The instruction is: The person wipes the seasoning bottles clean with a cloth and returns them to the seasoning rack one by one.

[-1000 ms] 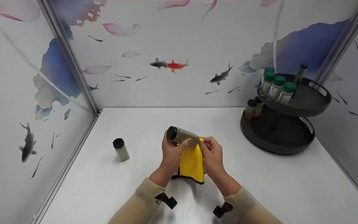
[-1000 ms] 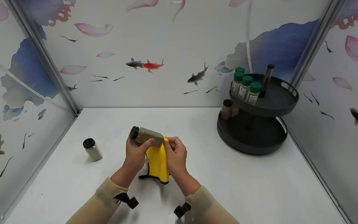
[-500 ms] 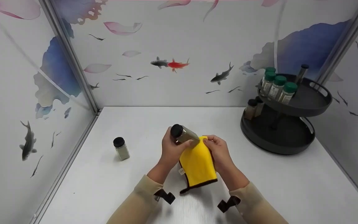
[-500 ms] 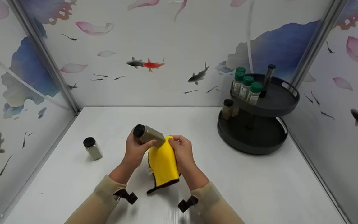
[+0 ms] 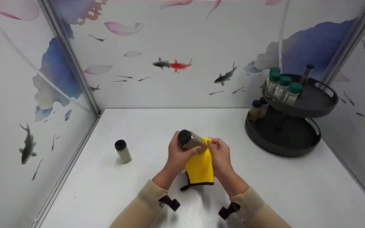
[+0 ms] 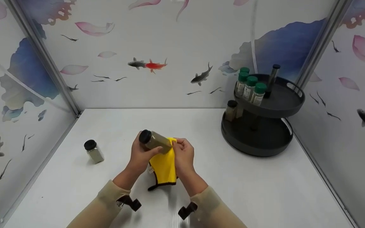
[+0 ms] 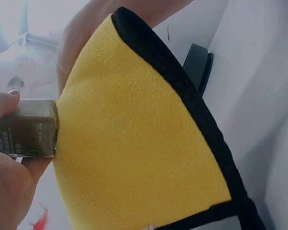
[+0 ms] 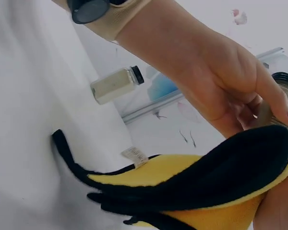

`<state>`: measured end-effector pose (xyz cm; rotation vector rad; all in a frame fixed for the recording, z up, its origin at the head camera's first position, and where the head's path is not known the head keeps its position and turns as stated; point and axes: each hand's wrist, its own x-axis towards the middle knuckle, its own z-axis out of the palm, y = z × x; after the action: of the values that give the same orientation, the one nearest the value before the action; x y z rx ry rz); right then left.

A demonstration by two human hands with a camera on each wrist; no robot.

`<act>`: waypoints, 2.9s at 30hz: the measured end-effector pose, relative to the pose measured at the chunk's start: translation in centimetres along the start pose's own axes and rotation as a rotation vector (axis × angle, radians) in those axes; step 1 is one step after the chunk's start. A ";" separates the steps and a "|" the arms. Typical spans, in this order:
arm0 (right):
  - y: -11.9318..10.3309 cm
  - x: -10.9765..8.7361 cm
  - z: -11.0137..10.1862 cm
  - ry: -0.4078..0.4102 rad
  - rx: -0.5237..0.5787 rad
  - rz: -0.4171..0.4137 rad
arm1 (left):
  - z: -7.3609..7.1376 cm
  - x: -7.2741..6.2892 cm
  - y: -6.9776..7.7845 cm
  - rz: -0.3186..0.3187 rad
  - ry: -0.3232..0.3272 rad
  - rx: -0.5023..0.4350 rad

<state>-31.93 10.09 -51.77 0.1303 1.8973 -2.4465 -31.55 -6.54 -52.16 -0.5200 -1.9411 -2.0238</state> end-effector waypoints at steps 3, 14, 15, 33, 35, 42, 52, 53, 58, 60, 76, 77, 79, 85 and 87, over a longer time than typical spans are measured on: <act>0.3 -0.3 0.4 -0.035 0.004 -0.006 | -0.3 0.1 0.1 0.021 0.008 -0.019; -0.4 0.4 -0.2 -0.137 0.018 0.010 | -1.6 0.8 0.1 0.044 -0.026 0.054; -0.4 0.3 -0.3 -0.135 0.017 0.023 | -1.6 0.9 0.1 0.051 -0.039 0.063; 0.5 0.3 0.1 -0.064 0.038 0.031 | -1.1 0.2 -0.1 0.021 -0.082 0.033; 0.5 0.4 0.1 -0.067 0.005 0.026 | -1.2 0.4 -0.2 0.032 -0.074 0.040; 0.9 0.5 0.2 -0.148 -0.212 -0.015 | -1.7 0.9 -0.2 0.035 -0.063 0.063; -0.1 2.1 -1.6 -0.187 -0.106 0.104 | -1.3 0.6 -0.6 0.018 -0.100 0.074; -0.2 2.2 -1.7 -0.181 -0.061 0.118 | -1.3 0.6 -0.6 0.016 -0.096 0.069; -0.2 2.0 -1.3 -0.096 0.107 0.080 | -1.5 0.5 -0.4 0.016 -0.076 0.057; 0.2 1.7 -0.8 -0.081 0.135 0.043 | -1.5 0.5 -0.4 0.021 -0.064 0.072; 1.0 1.0 0.3 -0.123 0.168 0.002 | -1.9 1.2 -0.2 0.021 0.004 0.079; 0.8 1.0 0.2 -0.113 0.187 0.005 | -1.9 1.2 0.0 0.016 0.002 0.083; 0.5 1.0 0.2 -0.086 0.215 0.002 | -1.9 1.2 0.2 0.003 -0.007 0.087; 0.8 0.5 0.4 -0.055 0.197 -0.020 | -1.4 0.7 0.6 0.000 -0.052 0.087; 1.1 0.3 0.6 -0.078 0.183 -0.030 | -1.3 0.6 0.8 0.018 -0.046 0.095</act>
<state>-32.14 9.23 -52.70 0.0115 1.6554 -2.6001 -31.80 -7.89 -51.27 -0.5636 -2.0394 -1.9142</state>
